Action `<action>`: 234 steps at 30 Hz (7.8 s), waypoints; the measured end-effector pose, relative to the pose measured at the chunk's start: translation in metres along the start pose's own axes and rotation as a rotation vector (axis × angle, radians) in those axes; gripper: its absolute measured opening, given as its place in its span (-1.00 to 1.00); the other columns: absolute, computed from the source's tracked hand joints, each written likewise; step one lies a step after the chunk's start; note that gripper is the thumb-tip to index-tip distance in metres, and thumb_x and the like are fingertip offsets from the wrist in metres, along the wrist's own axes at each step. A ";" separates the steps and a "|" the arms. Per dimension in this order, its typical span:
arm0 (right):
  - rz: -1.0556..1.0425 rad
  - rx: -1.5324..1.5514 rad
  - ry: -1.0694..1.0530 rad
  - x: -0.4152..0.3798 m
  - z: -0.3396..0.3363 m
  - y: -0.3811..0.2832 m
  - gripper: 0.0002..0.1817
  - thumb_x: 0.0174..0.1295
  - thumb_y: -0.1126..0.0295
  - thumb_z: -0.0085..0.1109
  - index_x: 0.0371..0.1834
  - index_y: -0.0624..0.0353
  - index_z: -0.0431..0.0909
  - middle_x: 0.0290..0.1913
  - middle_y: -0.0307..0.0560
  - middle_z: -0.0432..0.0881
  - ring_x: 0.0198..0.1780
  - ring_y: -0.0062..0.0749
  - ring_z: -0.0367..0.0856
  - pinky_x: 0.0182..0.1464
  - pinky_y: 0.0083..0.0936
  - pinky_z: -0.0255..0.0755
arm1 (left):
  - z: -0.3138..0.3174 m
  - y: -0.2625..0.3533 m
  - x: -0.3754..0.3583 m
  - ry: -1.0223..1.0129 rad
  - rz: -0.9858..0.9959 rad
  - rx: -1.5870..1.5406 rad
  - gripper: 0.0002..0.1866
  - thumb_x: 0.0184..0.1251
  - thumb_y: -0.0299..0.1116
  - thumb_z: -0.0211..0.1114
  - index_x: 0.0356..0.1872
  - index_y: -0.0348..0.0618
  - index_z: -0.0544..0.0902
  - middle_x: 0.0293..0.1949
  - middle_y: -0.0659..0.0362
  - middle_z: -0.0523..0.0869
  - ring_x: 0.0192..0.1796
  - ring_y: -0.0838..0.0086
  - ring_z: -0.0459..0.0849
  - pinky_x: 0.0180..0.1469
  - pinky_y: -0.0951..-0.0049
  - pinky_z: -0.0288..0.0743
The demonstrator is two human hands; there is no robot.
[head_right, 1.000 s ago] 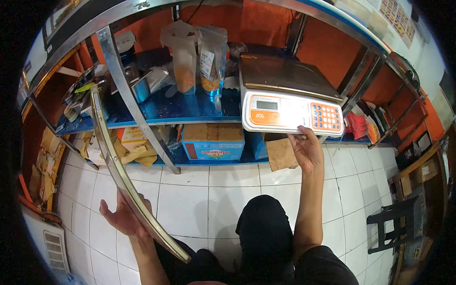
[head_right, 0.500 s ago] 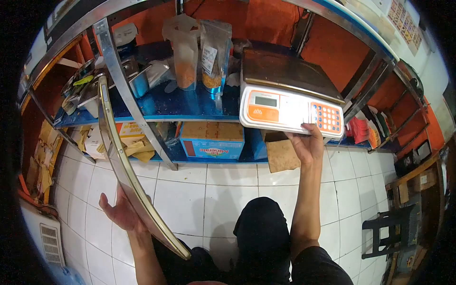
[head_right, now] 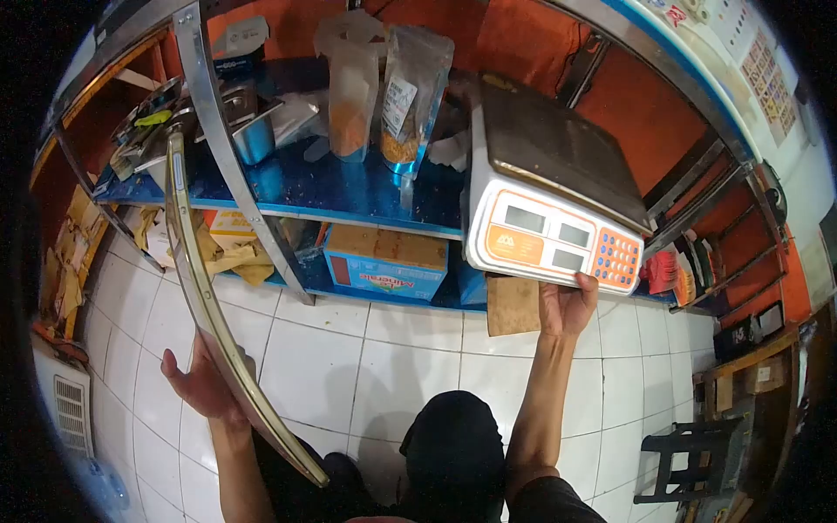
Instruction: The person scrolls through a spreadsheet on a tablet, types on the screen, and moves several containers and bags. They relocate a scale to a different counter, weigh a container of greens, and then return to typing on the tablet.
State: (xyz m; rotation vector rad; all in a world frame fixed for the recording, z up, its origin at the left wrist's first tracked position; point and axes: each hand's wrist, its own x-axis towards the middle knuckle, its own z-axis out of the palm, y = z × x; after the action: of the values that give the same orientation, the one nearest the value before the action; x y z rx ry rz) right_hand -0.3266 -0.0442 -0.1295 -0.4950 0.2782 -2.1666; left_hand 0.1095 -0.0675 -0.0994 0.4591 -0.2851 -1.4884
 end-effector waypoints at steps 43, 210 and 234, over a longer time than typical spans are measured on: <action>-0.287 -0.227 0.434 -0.189 0.294 -0.371 -0.29 -0.16 0.52 0.03 0.24 0.36 0.28 0.12 0.13 0.51 0.16 -0.07 0.50 0.22 -0.14 0.41 | 0.363 0.083 -0.007 -0.782 -0.249 0.038 0.03 0.09 0.21 0.29 0.36 -0.37 0.06 0.29 0.01 0.37 0.20 0.20 0.46 0.22 0.22 0.42; 0.436 -1.459 -0.310 0.407 0.292 -0.682 -0.70 0.37 0.29 -0.12 -0.12 0.28 0.55 -0.28 -0.07 0.64 -0.32 -0.48 0.61 -0.20 -0.53 0.46 | 0.741 -0.287 -0.204 -0.098 0.095 0.487 -0.01 0.21 0.36 -0.04 0.42 -0.28 0.02 0.36 -0.01 0.22 0.35 0.14 0.26 0.36 0.15 0.15; 0.511 -0.878 -0.470 0.315 0.449 -0.611 -0.32 0.22 0.57 0.11 0.39 0.33 0.03 0.00 -0.02 0.58 0.02 -0.50 0.54 0.05 -0.58 0.34 | 0.834 -0.261 -0.214 -0.297 0.083 0.736 0.03 -0.25 -0.50 0.18 0.38 -0.12 -0.17 0.22 -0.07 0.38 0.27 0.22 0.40 0.32 0.26 0.20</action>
State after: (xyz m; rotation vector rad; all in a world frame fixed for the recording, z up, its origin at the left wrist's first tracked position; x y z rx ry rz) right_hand -0.7345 0.0566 0.5767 -1.2377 0.9784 -1.2962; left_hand -0.5177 0.0412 0.5365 0.7937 -1.0922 -1.3359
